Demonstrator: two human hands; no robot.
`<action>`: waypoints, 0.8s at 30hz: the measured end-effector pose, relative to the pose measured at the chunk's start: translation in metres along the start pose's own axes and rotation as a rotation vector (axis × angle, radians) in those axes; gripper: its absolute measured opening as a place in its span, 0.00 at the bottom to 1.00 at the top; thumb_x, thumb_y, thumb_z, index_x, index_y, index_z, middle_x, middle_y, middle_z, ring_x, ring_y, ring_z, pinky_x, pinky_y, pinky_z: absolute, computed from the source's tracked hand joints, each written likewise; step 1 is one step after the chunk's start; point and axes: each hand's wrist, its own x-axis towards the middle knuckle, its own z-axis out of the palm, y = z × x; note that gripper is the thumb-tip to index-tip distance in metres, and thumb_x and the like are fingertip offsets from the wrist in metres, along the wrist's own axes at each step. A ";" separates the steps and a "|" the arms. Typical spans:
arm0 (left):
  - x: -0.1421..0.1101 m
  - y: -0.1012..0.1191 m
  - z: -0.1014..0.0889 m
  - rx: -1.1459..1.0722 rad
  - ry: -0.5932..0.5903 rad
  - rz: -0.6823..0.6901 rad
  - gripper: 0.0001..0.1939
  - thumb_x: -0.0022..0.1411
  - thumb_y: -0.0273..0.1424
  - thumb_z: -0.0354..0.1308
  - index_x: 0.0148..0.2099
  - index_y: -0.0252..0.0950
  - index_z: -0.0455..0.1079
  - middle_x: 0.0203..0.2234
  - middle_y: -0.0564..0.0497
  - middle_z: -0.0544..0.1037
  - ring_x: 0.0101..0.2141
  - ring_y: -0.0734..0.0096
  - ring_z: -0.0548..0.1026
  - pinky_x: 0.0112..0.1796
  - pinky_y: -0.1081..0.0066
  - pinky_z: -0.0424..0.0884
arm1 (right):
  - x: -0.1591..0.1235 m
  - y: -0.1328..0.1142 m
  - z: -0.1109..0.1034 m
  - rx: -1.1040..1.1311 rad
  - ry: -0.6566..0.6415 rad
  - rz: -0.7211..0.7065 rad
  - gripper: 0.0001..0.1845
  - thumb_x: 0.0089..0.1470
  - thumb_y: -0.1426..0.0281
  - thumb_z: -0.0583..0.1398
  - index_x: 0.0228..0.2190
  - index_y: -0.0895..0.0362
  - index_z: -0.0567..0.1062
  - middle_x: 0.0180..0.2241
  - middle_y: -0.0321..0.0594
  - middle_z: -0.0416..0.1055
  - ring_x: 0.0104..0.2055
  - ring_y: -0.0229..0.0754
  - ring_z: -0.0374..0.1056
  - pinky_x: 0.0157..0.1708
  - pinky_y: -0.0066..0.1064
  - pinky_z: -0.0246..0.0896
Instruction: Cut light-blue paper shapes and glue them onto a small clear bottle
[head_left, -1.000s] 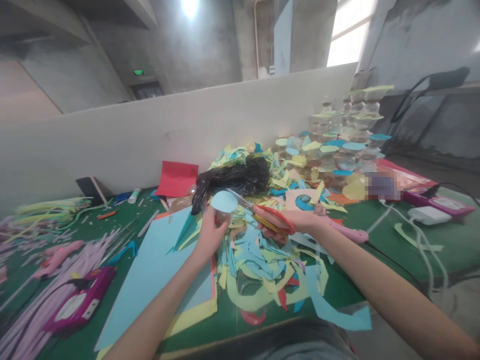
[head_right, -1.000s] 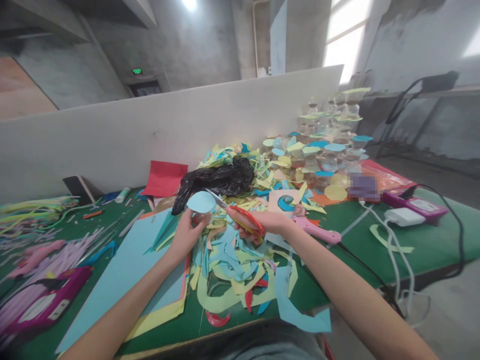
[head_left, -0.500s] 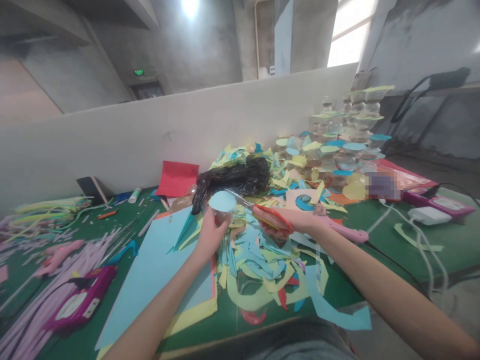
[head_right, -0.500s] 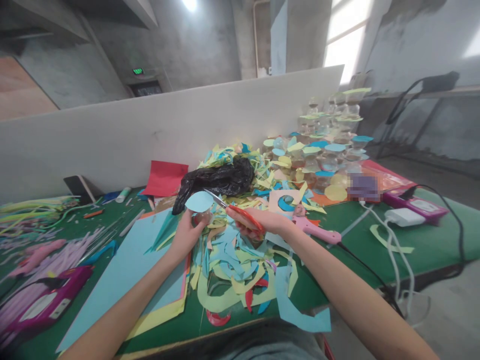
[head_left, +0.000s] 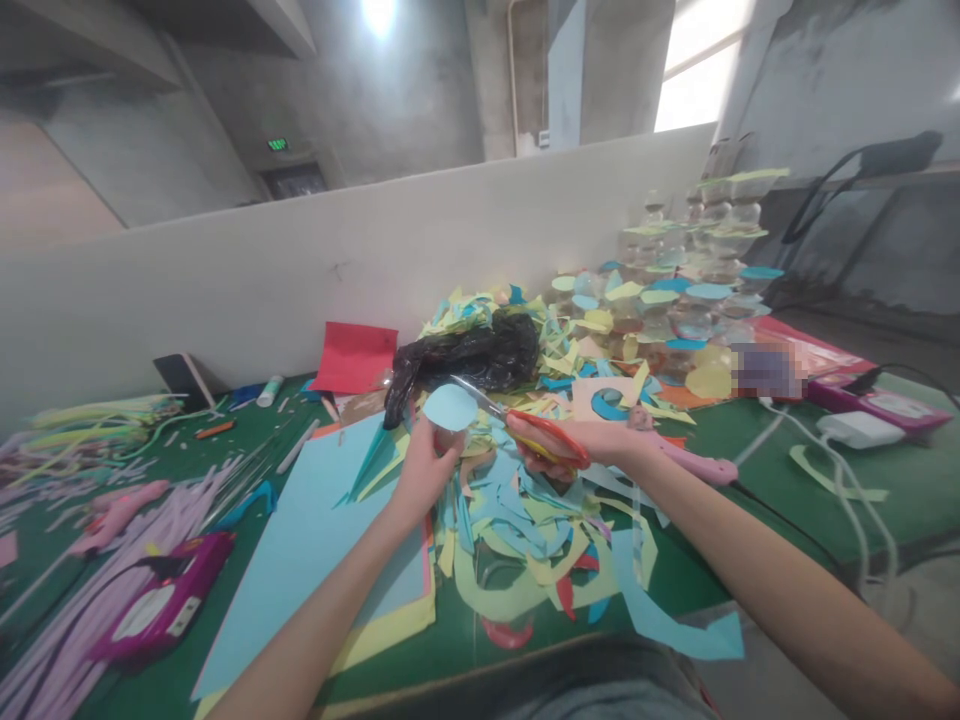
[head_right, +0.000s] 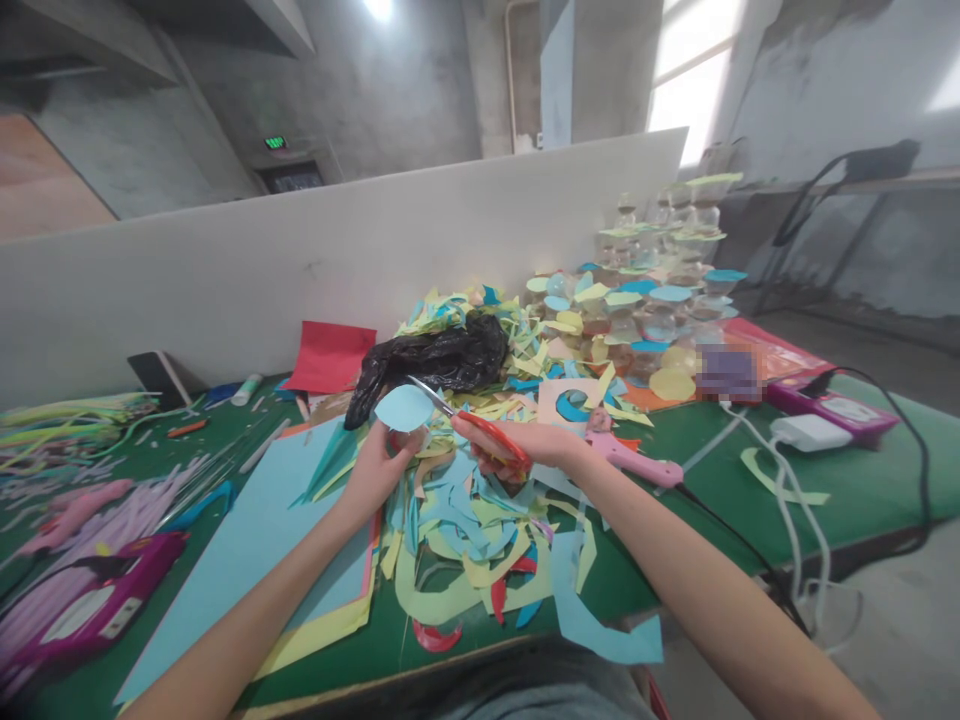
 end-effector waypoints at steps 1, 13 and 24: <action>0.000 0.000 0.000 -0.004 -0.004 0.003 0.17 0.62 0.39 0.55 0.50 0.35 0.66 0.35 0.48 0.73 0.34 0.65 0.70 0.36 0.67 0.66 | 0.000 0.000 0.000 0.001 -0.002 0.003 0.21 0.61 0.50 0.52 0.30 0.55 0.63 0.23 0.33 0.58 0.18 0.31 0.51 0.15 0.27 0.43; 0.001 0.001 -0.001 -0.077 -0.006 -0.006 0.20 0.61 0.38 0.56 0.53 0.35 0.65 0.43 0.44 0.75 0.42 0.61 0.73 0.45 0.62 0.67 | 0.001 0.008 -0.008 -0.061 0.000 -0.037 0.17 0.59 0.54 0.56 0.32 0.56 0.65 0.24 0.33 0.63 0.19 0.32 0.58 0.18 0.26 0.51; 0.000 0.001 -0.001 -0.115 -0.006 -0.010 0.21 0.62 0.38 0.55 0.55 0.36 0.64 0.46 0.44 0.74 0.45 0.60 0.73 0.48 0.61 0.66 | -0.003 0.003 -0.006 -0.105 0.012 0.000 0.24 0.58 0.47 0.53 0.35 0.56 0.67 0.29 0.39 0.68 0.20 0.35 0.59 0.18 0.30 0.57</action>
